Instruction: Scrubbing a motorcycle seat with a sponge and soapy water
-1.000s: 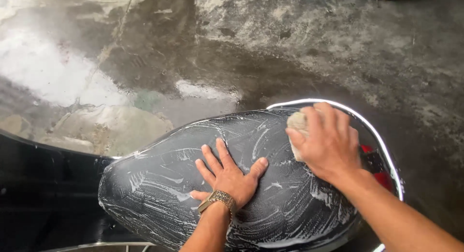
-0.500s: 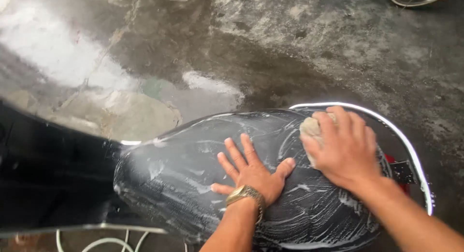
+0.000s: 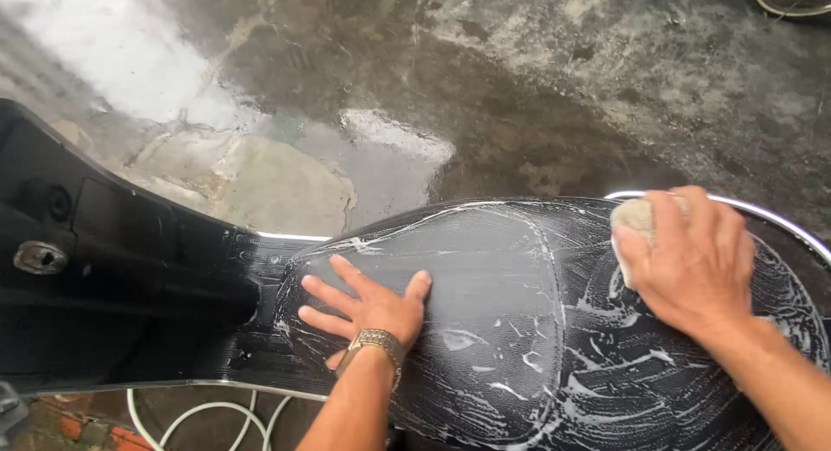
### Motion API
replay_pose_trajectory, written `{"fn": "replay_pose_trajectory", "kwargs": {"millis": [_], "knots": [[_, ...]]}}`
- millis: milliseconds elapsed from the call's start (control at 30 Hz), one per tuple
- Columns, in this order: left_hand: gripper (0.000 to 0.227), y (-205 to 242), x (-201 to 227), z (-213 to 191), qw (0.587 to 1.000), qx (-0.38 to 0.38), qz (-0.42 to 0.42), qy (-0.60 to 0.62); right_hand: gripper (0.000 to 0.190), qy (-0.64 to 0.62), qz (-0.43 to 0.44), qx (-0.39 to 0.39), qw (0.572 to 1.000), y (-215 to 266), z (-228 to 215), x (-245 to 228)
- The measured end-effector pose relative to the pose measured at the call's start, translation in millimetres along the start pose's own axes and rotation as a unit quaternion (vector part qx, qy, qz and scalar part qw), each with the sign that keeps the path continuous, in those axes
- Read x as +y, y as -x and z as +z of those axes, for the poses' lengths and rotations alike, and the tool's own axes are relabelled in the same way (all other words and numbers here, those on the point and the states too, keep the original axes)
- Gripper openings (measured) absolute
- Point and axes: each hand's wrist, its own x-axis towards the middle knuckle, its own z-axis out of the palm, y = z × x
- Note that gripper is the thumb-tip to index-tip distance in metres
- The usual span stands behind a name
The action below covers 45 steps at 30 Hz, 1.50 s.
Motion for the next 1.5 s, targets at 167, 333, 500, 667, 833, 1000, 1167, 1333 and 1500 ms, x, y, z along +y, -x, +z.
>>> {"fn": "replay_pose_trajectory", "kwargs": {"millis": [167, 333, 500, 667, 833, 1000, 1167, 1333, 1500], "knots": [[0.101, -2, 4, -12, 0.999, 0.034, -0.020, -0.018, 0.051, -0.003, -0.049, -0.069, 0.996, -3, 25, -28], [0.098, -10, 7, -5, 0.997, 0.071, -0.013, -0.041, 0.049, -0.011, -0.078, -0.122, 0.989, 23, 26, -98], [0.096, -25, 5, 12, 0.992, 0.115, -0.005, -0.056, 0.047, -0.026, -0.112, -0.169, 0.979, 62, 66, -161], [0.093, -24, 1, 9, 0.987, 0.147, -0.004, -0.062, 0.046, -0.028, -0.154, -0.214, 0.964, 28, 8, -158], [0.091, -19, 6, 3, 0.983, 0.175, 0.000, -0.056, 0.044, -0.022, -0.198, -0.250, 0.947, -4, 18, -89], [0.089, -28, 3, 25, 0.975, 0.212, -0.021, -0.066, 0.042, -0.029, -0.252, -0.308, 0.917, 25, 52, -148], [0.087, -42, 0, 44, 0.960, 0.265, -0.057, -0.076, 0.041, -0.049, -0.324, -0.363, 0.872, 61, 52, -252], [0.084, -31, 4, 22, 0.955, 0.281, -0.058, -0.073, 0.040, -0.072, -0.343, -0.375, 0.858, 69, 51, -277], [0.079, -33, 3, 18, 0.971, 0.235, -0.022, -0.034, 0.040, -0.071, -0.315, -0.349, 0.880, 5, 23, -237]]}}
